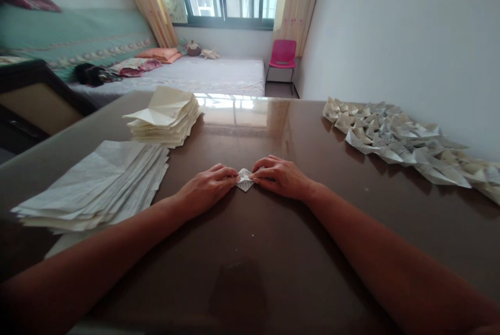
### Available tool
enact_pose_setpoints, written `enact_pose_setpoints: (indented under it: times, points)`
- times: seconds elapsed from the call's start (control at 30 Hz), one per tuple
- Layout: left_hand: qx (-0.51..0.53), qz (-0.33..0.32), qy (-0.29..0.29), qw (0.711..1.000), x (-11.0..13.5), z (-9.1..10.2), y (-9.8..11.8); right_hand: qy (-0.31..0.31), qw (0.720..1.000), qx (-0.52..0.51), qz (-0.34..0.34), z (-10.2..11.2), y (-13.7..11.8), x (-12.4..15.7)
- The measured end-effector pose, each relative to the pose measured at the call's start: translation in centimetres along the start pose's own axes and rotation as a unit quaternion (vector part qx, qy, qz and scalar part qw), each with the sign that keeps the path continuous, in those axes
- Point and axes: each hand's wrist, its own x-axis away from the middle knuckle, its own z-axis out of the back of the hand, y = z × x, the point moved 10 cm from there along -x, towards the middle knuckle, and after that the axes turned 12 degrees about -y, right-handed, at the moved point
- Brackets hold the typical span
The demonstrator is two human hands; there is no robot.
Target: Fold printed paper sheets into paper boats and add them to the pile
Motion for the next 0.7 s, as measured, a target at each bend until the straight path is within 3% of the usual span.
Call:
enact_pose_setpoints:
  times: [0.2, 0.47, 0.7]
  points:
    - [-0.036, -0.022, -0.032, 0.999, 0.5, 0.0, 0.9, 0.014, 1.0, -0.007, 0.027, 0.0, -0.9, 0.0]
    - [-0.061, -0.014, -0.081, 0.995, 0.8, -0.3, 0.8, -0.025, 0.996, -0.059, 0.064, -0.1, -1.8, -0.2]
    - [-0.088, -0.04, -0.076, 0.992, 0.9, -0.1, 1.8, -0.093, 0.991, 0.025, 0.092, -0.4, -3.3, -0.1]
